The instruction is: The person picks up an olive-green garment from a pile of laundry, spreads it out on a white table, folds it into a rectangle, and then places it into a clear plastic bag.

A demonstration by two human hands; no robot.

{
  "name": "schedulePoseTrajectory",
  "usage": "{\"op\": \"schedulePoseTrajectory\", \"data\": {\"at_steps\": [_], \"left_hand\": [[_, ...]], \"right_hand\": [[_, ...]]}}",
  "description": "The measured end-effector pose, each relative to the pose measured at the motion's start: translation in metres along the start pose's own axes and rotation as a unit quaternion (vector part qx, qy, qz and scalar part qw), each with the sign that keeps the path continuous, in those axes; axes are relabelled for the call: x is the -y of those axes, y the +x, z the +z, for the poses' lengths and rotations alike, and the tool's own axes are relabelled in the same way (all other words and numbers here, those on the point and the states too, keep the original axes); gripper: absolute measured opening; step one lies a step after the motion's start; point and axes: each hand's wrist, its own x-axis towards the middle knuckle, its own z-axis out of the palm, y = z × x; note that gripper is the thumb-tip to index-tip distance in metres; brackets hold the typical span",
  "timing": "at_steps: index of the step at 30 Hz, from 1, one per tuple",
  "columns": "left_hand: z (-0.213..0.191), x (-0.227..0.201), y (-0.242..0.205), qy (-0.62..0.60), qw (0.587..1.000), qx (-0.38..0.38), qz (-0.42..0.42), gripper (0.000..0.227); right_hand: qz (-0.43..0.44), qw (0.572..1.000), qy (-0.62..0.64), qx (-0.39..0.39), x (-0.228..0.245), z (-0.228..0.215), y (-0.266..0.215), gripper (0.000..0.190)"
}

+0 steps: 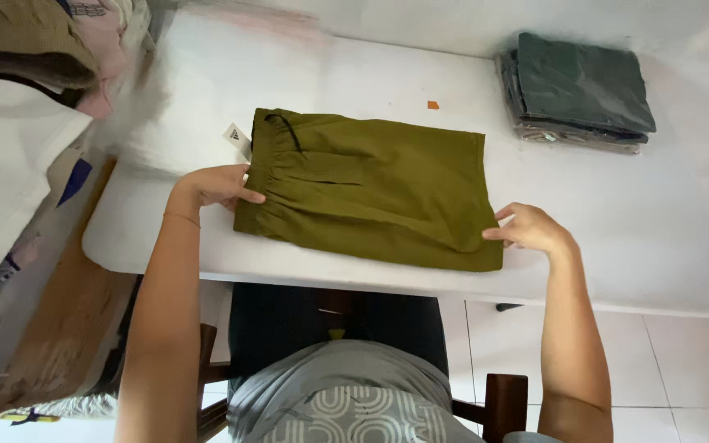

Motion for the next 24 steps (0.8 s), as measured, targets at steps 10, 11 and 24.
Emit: {"op": "schedulePoseTrajectory", "data": {"at_steps": [10, 11, 24], "left_hand": [[0.001, 0.014, 0.032, -0.072, 0.980, -0.136, 0.130, 0.092], [0.012, 0.005, 0.026, -0.098, 0.969, -0.165, 0.153, 0.081], [-0.017, -0.011, 0.111, -0.282, 0.930, -0.159, 0.172, 0.045]], "right_hand": [[-0.002, 0.999, 0.022, -0.025, -0.009, 0.013, 0.052, 0.061], [-0.013, 0.998, 0.053, -0.033, -0.024, 0.018, 0.076, 0.053], [-0.037, 0.950, 0.201, -0.236, -0.007, 0.001, 0.248, 0.066]]}}
